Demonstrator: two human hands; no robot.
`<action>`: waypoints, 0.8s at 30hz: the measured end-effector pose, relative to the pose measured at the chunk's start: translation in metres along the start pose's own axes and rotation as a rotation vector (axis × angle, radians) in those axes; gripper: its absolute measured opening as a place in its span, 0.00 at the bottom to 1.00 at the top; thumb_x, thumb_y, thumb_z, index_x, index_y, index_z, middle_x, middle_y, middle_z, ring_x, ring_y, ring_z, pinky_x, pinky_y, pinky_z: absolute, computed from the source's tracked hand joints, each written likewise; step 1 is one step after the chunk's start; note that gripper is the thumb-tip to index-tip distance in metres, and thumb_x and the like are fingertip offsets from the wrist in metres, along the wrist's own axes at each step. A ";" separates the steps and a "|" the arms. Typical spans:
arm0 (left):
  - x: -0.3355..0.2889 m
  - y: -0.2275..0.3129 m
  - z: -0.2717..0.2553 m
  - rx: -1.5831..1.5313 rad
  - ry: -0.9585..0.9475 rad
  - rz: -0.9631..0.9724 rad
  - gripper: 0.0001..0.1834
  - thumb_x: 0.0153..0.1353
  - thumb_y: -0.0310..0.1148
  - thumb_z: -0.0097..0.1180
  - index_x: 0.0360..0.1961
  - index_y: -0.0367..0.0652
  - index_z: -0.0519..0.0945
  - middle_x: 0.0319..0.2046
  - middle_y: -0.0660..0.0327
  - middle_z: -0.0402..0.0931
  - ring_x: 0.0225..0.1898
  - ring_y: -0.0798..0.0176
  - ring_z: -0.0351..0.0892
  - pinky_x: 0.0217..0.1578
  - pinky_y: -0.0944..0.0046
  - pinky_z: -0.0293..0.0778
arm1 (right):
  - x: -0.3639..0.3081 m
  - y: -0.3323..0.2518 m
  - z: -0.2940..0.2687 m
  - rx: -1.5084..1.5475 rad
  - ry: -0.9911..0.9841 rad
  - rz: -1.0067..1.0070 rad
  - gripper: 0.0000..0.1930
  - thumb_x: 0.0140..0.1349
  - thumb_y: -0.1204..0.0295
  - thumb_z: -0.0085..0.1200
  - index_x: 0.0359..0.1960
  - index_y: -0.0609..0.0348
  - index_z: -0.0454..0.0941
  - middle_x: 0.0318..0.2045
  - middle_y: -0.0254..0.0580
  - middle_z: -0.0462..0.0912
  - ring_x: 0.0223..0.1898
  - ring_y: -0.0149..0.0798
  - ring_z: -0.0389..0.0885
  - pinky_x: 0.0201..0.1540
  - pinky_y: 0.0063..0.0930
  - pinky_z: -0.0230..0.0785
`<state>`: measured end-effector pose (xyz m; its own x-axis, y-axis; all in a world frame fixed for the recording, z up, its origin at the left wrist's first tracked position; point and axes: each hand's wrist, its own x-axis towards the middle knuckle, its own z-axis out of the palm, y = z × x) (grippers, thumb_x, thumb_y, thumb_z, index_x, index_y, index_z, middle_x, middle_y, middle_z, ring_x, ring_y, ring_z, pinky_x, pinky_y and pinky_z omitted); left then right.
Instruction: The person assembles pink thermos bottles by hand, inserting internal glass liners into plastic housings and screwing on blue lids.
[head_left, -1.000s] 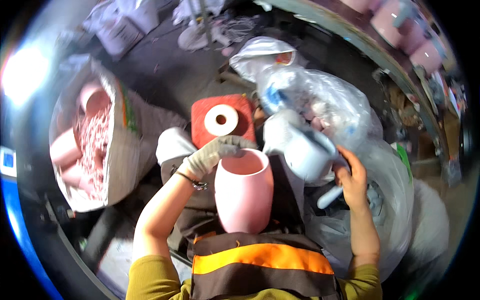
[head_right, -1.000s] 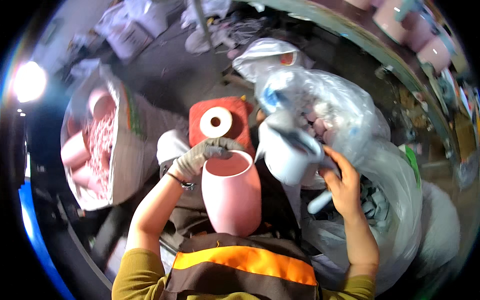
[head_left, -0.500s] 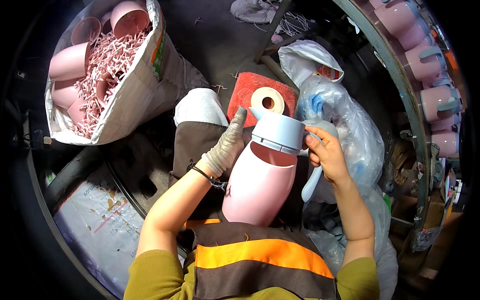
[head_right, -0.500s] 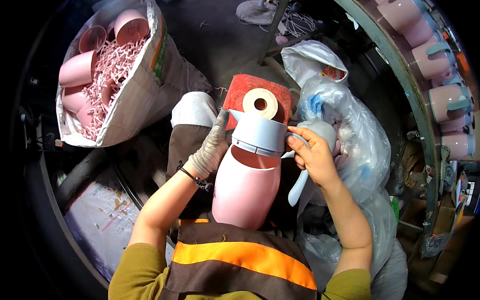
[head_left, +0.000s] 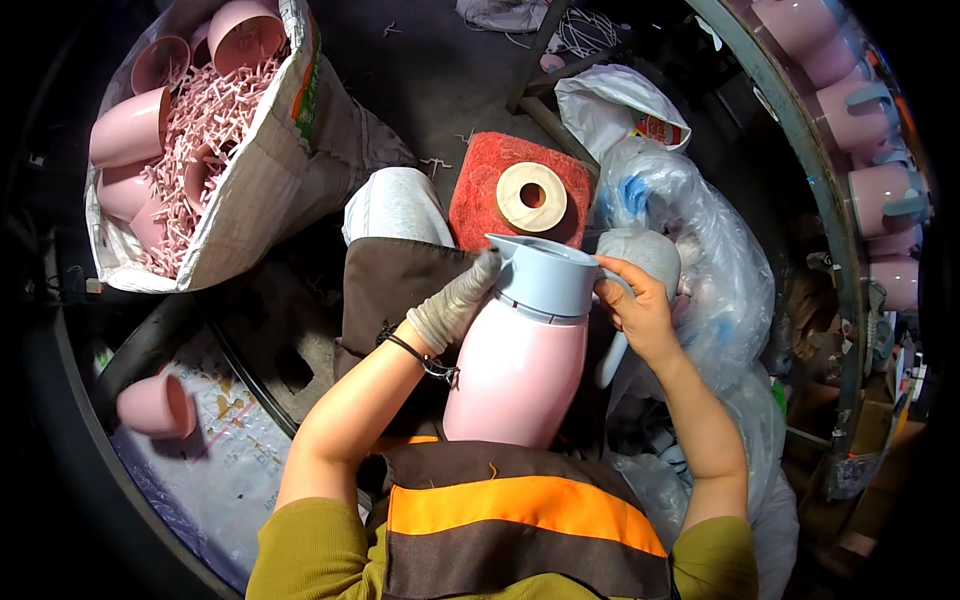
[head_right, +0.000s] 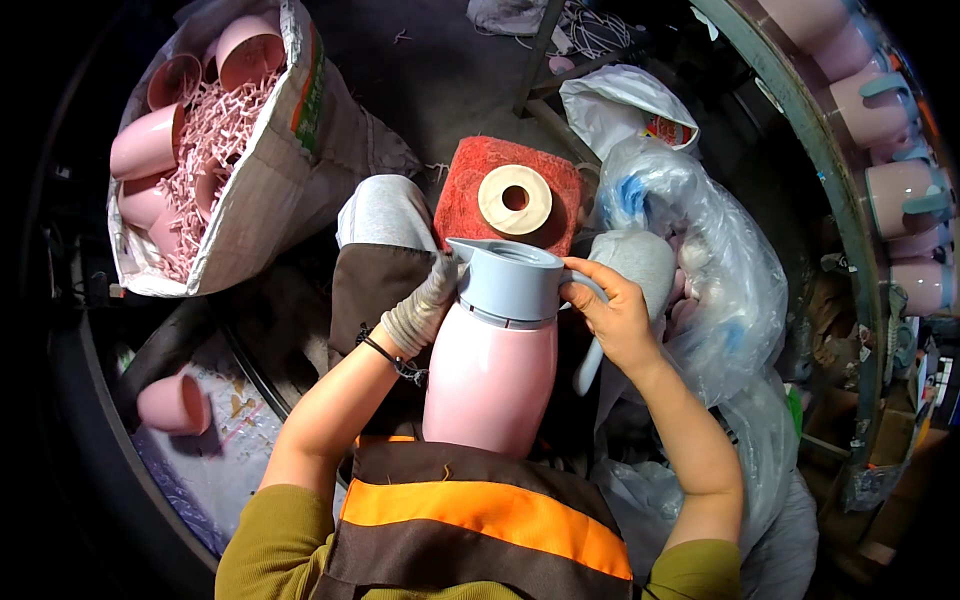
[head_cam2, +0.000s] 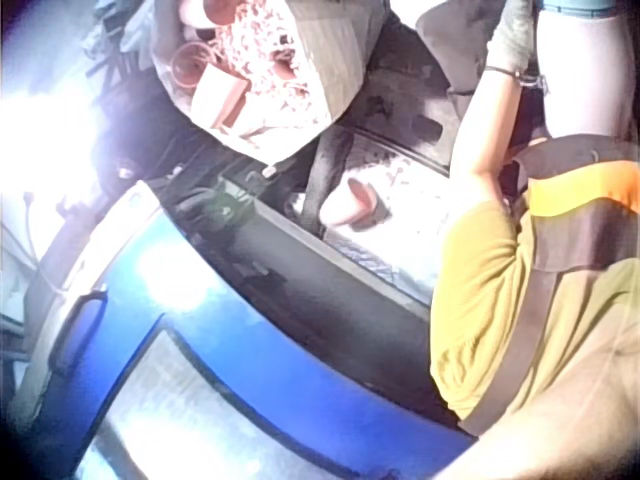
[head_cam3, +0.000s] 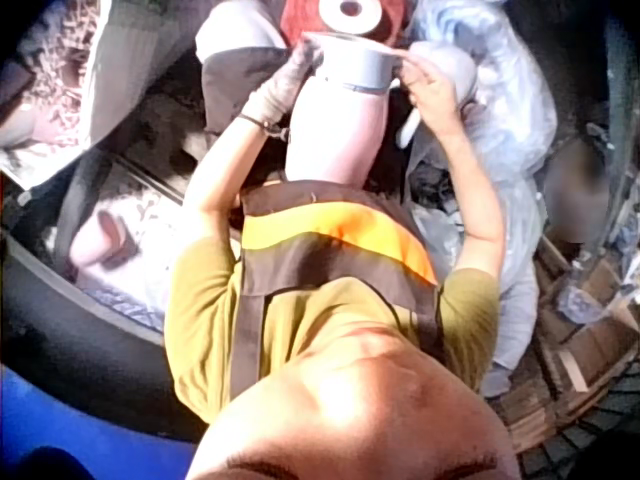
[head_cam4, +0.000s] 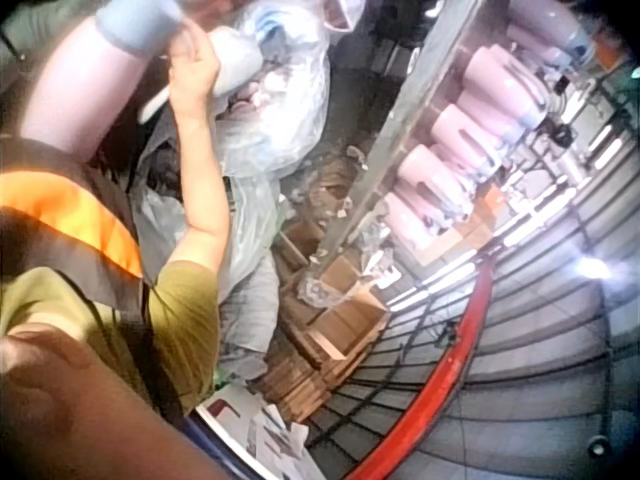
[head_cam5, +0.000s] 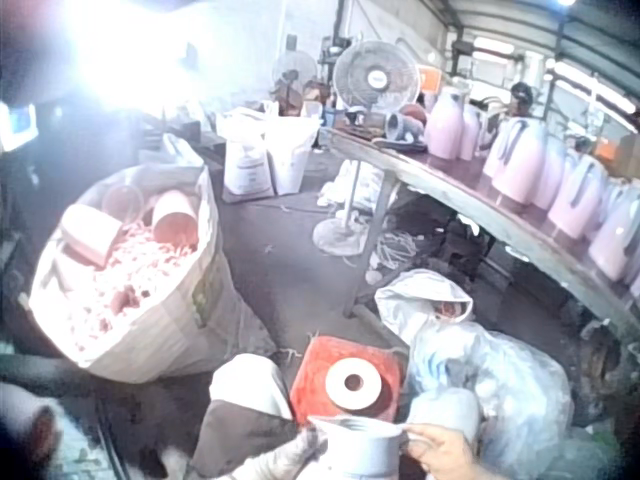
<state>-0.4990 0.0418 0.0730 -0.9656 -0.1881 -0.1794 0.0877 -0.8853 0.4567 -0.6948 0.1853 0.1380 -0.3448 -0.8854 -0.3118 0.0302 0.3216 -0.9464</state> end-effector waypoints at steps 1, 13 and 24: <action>-0.002 -0.002 -0.002 0.057 -0.007 0.014 0.51 0.49 0.66 0.63 0.63 0.37 0.66 0.57 0.55 0.72 0.58 0.61 0.71 0.61 0.58 0.67 | 0.000 0.002 0.001 -0.010 -0.003 -0.021 0.20 0.64 0.65 0.59 0.55 0.60 0.76 0.25 0.24 0.77 0.20 0.15 0.63 0.21 0.12 0.54; -0.006 0.013 0.023 0.527 0.005 -0.059 0.30 0.60 0.45 0.56 0.57 0.36 0.70 0.44 0.62 0.75 0.45 0.70 0.71 0.50 0.68 0.69 | -0.013 0.006 -0.019 -0.118 -0.176 0.130 0.29 0.62 0.59 0.60 0.61 0.60 0.69 0.30 0.32 0.78 0.26 0.24 0.72 0.29 0.18 0.65; -0.014 0.027 0.038 0.705 -0.102 -0.142 0.31 0.61 0.46 0.59 0.58 0.36 0.70 0.47 0.59 0.75 0.48 0.68 0.71 0.52 0.67 0.69 | 0.010 -0.070 -0.004 -0.589 -0.626 -0.012 0.57 0.35 0.58 0.76 0.70 0.49 0.55 0.55 0.55 0.77 0.56 0.50 0.77 0.58 0.35 0.67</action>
<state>-0.4926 0.0365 0.1215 -0.9771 -0.0207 -0.2120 -0.1854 -0.4069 0.8944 -0.7042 0.1548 0.2015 0.2441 -0.8566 -0.4546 -0.5216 0.2792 -0.8062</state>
